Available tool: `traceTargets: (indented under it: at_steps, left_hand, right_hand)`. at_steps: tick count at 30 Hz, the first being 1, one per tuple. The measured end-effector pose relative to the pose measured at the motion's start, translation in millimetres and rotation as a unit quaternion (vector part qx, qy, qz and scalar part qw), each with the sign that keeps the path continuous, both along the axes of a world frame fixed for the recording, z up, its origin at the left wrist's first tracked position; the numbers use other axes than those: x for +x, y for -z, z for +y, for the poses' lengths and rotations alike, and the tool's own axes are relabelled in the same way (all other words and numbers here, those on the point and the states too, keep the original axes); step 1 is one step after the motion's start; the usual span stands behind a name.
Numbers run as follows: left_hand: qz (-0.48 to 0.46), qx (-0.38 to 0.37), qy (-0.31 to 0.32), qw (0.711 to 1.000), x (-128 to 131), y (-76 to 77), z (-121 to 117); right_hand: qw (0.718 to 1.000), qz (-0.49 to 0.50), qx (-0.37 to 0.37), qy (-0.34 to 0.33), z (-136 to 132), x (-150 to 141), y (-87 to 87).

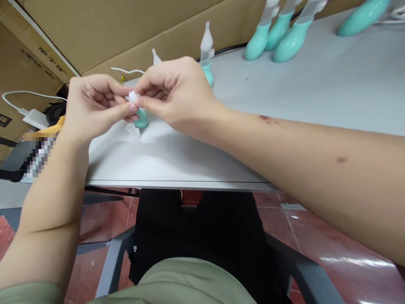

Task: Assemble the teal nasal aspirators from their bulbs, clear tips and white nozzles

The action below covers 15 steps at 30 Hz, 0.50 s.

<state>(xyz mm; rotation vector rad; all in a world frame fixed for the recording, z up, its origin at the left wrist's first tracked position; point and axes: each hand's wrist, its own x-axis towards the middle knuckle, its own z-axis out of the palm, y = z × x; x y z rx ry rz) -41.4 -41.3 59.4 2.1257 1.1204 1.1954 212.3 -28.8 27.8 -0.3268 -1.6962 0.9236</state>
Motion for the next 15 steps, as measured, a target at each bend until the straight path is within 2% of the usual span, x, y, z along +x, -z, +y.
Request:
traceTargets:
  at_steps: [5,9,15]
  left_hand:
    - [-0.004,0.019,0.027,0.999,0,5.5,3]
    - [0.013,0.012,0.024,1.0,-5,7.9,9]
    - [0.019,-0.023,0.01,1.0,1,-0.6,-2]
  right_hand:
    - [0.998,-0.054,-0.004,0.045,3,2,0.4]
    - [0.995,-0.084,0.009,0.055,8,3,2.1]
    - [0.992,-0.102,-0.071,0.024,2,3,-4.6]
